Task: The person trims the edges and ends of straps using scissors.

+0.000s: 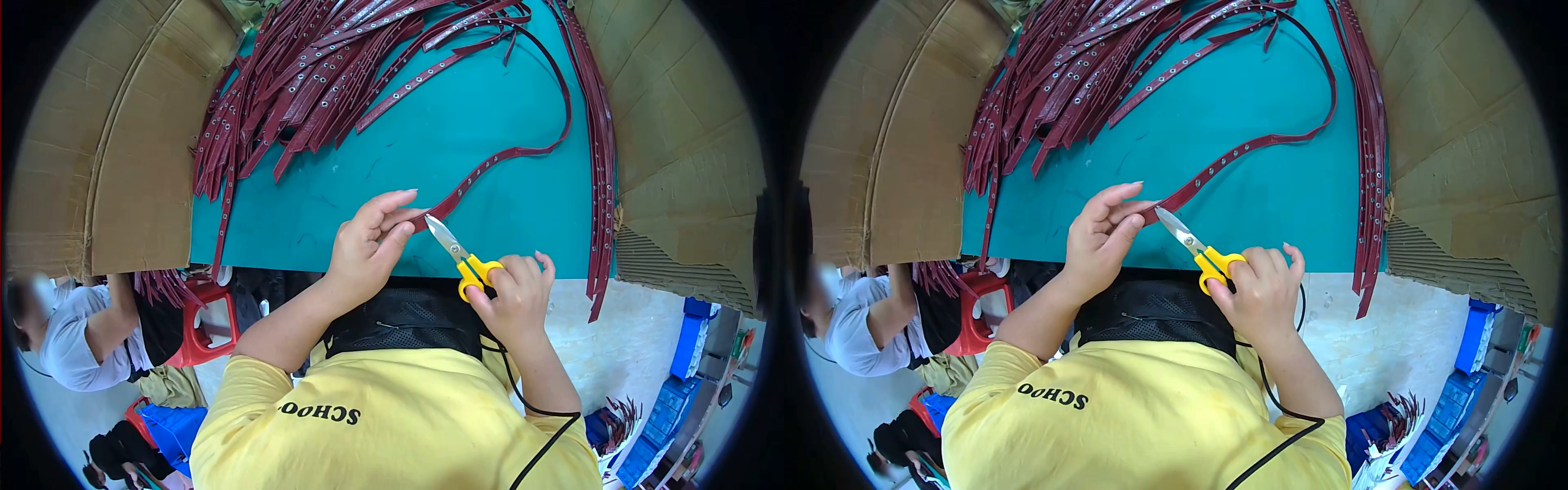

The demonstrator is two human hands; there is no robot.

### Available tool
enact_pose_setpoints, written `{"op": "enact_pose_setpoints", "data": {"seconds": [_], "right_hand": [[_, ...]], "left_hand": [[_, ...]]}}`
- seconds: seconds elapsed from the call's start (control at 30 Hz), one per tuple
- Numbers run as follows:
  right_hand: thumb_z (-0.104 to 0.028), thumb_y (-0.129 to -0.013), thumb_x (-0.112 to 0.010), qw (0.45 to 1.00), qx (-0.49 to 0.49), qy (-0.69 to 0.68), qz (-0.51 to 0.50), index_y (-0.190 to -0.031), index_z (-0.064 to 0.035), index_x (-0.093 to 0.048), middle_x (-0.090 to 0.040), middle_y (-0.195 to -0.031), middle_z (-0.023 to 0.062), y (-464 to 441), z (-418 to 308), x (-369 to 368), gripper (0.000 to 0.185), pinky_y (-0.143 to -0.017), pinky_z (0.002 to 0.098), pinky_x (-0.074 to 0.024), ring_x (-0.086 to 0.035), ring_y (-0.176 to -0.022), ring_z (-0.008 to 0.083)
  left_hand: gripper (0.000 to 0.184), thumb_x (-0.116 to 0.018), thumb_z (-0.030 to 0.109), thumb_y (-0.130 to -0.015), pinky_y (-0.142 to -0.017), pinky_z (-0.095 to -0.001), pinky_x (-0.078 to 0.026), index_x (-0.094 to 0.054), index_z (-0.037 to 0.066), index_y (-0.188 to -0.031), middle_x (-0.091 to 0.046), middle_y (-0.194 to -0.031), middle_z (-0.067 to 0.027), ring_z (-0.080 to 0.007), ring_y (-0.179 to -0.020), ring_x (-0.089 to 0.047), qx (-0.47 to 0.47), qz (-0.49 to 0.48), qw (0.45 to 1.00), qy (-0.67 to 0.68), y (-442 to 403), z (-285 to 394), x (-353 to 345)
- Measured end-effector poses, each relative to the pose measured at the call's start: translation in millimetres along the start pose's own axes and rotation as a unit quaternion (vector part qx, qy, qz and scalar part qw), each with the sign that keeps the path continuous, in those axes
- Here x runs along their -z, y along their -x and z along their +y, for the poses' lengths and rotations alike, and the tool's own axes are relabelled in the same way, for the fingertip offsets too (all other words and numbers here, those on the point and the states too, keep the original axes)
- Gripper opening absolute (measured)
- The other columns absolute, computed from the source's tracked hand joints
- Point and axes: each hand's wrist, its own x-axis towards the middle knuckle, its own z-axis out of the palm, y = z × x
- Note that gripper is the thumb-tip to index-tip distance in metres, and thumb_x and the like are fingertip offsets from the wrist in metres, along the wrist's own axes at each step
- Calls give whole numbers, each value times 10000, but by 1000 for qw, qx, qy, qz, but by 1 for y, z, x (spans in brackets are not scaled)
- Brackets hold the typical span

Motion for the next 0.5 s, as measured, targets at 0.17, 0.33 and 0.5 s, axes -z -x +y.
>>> {"op": "enact_pose_setpoints", "data": {"seconds": [0.17,0.33,0.5], "right_hand": [[-219,-554,-768,1000,13,-17,3,-663,-84,-543,-552,-788,50,-1,0,-1,285,-845,455,-344,-529,-753,235],[-292,-575,-788,1000,15,-1,-20,-688,-96,-589,-549,-810,44,0,2,-1,302,-834,452,-342,-532,-783,225],[-253,-550,-789,1000,16,2,-8,-676,-90,-573,-547,-793,48,-2,2,0,299,-800,438,-339,-526,-757,234]], "left_hand": [[346,-504,-51,-902,-851,-274,-508,-477,-2,-1243,-640,-1094,-155,-194,-1039,-623,-17,1,1000,-3,0,-1,-1],[328,-509,-51,-898,-842,-281,-516,-494,-6,-1222,-645,-1084,-153,-203,-1029,-632,-12,6,1000,-25,0,1,-2],[306,-523,-37,-896,-830,-282,-521,-511,-5,-1200,-654,-1067,-141,-203,-1031,-633,-27,10,999,-34,-1,-2,-3]]}}
